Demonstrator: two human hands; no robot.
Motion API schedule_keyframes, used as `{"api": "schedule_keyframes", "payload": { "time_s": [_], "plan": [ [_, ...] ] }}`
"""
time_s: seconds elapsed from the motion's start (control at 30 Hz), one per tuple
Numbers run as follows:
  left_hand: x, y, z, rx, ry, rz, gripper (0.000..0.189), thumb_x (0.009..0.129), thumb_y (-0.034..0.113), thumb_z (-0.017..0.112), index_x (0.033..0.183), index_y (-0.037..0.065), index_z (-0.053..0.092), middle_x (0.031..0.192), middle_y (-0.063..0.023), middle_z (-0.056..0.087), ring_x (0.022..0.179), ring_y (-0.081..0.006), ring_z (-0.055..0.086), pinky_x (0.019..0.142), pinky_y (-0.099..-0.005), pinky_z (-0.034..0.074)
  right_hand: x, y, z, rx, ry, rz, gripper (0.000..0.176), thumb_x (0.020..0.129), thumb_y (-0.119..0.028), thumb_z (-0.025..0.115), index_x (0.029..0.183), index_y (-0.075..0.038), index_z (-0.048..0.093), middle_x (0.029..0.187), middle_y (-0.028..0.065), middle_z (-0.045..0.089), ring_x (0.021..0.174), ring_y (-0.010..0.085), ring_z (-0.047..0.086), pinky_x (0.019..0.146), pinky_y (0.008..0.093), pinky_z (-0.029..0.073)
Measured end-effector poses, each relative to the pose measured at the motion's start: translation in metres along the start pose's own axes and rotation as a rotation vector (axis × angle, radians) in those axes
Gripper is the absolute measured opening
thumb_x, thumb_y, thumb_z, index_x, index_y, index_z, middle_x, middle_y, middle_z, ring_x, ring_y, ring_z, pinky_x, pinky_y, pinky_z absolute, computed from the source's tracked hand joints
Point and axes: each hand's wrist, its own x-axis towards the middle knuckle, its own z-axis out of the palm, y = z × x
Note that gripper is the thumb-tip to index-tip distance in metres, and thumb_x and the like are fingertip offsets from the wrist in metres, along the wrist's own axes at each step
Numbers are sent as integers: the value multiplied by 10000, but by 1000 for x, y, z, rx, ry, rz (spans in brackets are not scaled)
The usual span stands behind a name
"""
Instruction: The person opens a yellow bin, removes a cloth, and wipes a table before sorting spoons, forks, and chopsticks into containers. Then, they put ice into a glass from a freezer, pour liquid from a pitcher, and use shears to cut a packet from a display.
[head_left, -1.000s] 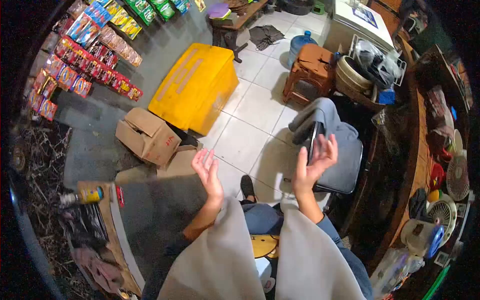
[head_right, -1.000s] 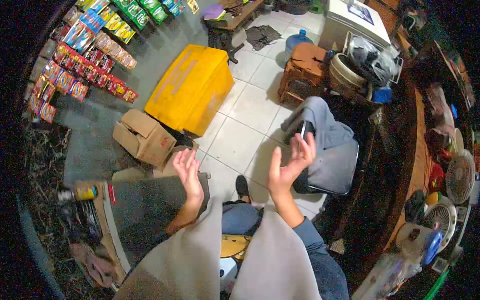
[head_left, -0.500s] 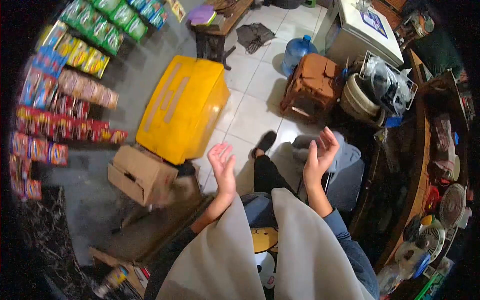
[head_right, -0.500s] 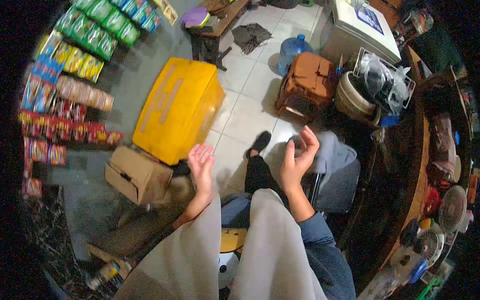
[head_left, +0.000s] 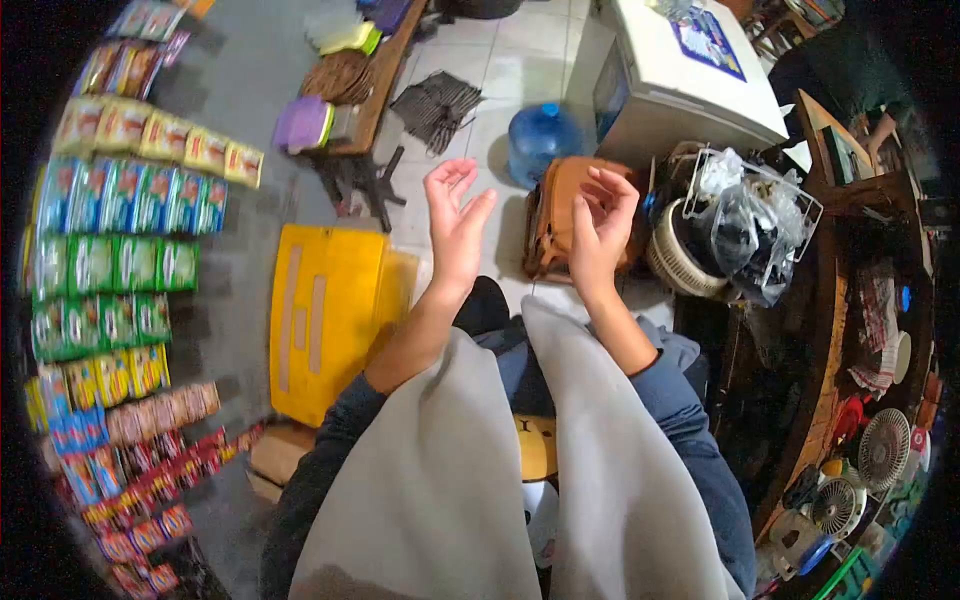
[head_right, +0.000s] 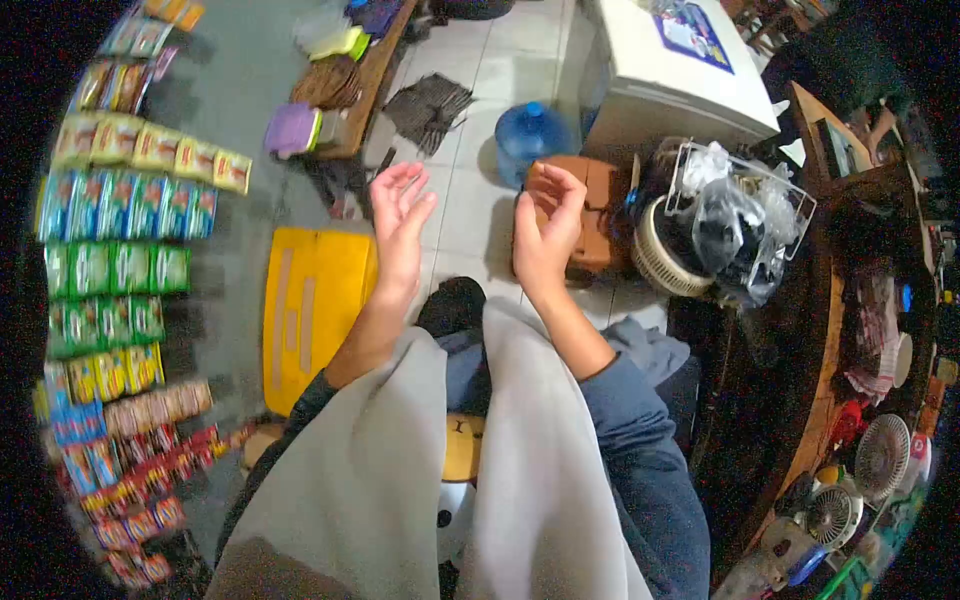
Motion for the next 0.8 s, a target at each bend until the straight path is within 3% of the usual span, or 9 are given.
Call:
{"api": "schedule_keyframes", "payload": {
  "time_s": [0.13,0.17,0.23,0.3,0.37,0.57,0.63,0.7,0.8],
  "plan": [
    [121,-43,63,29,-179,66,461,750,74,620,1140,78,375,1182,-95,428,1151,-245,387,939,-375,317,104,58,-14,-269,64,-20,236,745,-19,524,979,6,504,932,111,548,806,182,561,748,297,451],
    [153,-48,87,136,-231,99,463,761,58,601,1154,30,357,1168,-123,421,1141,-242,397,975,-356,314,137,79,-16,-331,70,-7,245,739,-30,525,981,7,507,906,112,554,796,183,565,741,299,453],
    [221,-83,133,188,-333,107,477,743,66,627,1140,24,364,1152,-128,436,1123,-243,411,966,-353,325,203,122,-9,-395,256,89,268,732,-57,525,992,7,508,888,116,569,782,197,569,737,311,454],
    [285,-122,182,237,-402,224,501,722,84,650,1131,21,368,1144,-141,447,1110,-253,420,964,-358,327,268,142,7,-387,396,182,300,724,-71,535,1011,7,498,934,143,555,802,229,565,747,330,450],
    [331,-144,223,292,-423,122,535,698,108,673,1127,16,367,1157,-155,437,1104,-268,420,969,-369,320,324,167,14,-518,452,163,376,751,-101,556,1085,18,430,1041,194,474,965,311,490,834,359,400],
    [447,-211,317,393,-573,80,647,653,183,723,1142,-10,346,1164,-178,433,1155,-294,396,948,-380,347,437,231,-2,-748,708,76,412,758,-78,549,1125,25,392,1067,221,454,1006,361,446,867,391,366],
    [481,-229,342,422,-603,70,712,630,209,752,1158,-15,330,1181,-185,419,1149,-290,405,938,-360,359,454,245,-14,-1042,586,-102,469,738,-60,555,1162,29,376,1115,232,439,1056,367,424,912,429,325],
    [507,-242,361,395,-649,101,777,572,244,782,1152,-33,346,1148,-194,422,1093,-308,418,932,-353,349,466,260,-18,-1090,619,-75,534,719,-53,561,1202,29,349,1168,240,419,1105,372,396,959,454,277],
    [520,-247,381,315,-812,109,834,550,186,811,1196,-16,323,1153,-158,438,1058,-254,454,909,-306,380,472,258,-19,-1013,605,-13,528,720,-107,584,1188,28,381,1193,246,410,1146,367,366,992,445,261]
  ]
}}
